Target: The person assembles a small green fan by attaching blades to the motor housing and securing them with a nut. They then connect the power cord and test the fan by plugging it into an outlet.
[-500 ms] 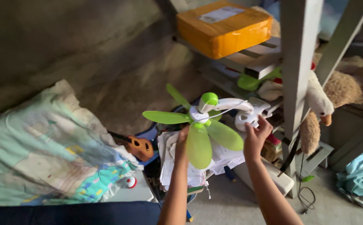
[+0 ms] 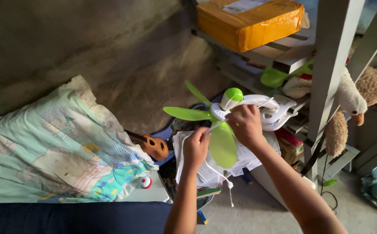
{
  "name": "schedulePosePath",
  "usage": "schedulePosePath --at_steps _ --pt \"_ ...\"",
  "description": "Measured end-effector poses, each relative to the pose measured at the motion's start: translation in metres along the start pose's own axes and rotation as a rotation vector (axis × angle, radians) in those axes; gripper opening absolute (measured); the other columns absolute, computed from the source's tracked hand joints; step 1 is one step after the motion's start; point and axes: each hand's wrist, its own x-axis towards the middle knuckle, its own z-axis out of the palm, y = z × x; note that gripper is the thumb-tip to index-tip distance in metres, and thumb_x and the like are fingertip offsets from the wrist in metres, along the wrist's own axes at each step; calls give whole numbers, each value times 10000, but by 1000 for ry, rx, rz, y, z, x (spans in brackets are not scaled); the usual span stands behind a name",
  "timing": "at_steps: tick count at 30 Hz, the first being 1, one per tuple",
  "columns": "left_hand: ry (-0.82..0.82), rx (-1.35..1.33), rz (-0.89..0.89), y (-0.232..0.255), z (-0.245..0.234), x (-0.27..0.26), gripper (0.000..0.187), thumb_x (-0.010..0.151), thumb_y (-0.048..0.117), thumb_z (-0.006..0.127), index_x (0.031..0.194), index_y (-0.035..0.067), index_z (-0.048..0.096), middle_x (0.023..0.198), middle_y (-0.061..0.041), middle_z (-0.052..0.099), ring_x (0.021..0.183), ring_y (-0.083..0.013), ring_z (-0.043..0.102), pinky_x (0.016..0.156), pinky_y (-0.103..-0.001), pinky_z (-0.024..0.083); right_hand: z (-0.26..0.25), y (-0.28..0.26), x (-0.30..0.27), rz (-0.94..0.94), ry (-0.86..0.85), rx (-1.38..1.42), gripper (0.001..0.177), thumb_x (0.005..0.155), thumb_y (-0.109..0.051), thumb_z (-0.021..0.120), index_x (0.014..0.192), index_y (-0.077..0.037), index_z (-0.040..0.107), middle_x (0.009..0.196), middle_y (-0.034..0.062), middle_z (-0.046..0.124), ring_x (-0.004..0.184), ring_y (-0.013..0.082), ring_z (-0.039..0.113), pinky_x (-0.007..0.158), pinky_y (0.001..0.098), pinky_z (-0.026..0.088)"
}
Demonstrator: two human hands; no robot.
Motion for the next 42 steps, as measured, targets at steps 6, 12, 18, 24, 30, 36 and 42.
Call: schedulePosePath --at_steps 6,12,18,24,30,36,42 --pt "-363 -408 -115 42 -29 -39 207 1004 215 671 1145 64 686 844 -43 715 713 -117 695 624 -281 565 -22 35 -51 390 85 391 159 855 -101 664 956 -120 785 1091 51 700 904 199 604 704 367 485" --pt "-79 -359 -456 3 -11 -47 305 1021 292 701 1155 21 662 865 -75 667 681 -134 597 547 -273 486 -96 110 -98 934 452 1244 279 793 -282 715 1057 -194 742 1140 54 711 1033 308 673 853 428 520" --pt "-231 -979 -716 -15 11 -32 493 908 277 680 1319 24 579 1108 -83 712 881 -153 709 675 -304 577 -126 151 -132 219 -124 -500 305 789 -47 767 1050 -205 790 1232 19 694 1262 227 606 1050 457 434" --pt "-180 -1174 -676 -33 15 -25 531 875 171 701 1362 8 568 1189 -126 680 1042 -224 687 891 -371 585 -67 113 -106 752 -108 477 265 906 -128 700 1164 -74 726 1164 163 706 1064 332 660 940 450 545" --pt "157 -1513 -342 -64 -6 -13 425 1083 249 603 1373 -61 578 1208 -199 683 980 -290 677 851 -406 563 -17 74 -89 609 -520 648 364 939 -205 647 1285 -94 672 1198 67 728 1033 190 713 899 322 568" --pt "497 -1107 -456 -87 8 -30 461 957 197 645 1369 5 567 1222 -135 671 1036 -251 678 890 -394 577 -10 70 -86 441 -494 855 188 952 -133 655 1079 -42 760 1045 71 727 1002 186 700 880 323 555" --pt "192 -656 -390 -80 53 -59 660 930 306 689 1477 -15 506 1407 -144 599 1223 -238 583 1041 -391 449 1 78 -59 422 -216 579 306 828 -98 759 1128 -59 711 1149 107 651 1043 271 613 909 352 519"
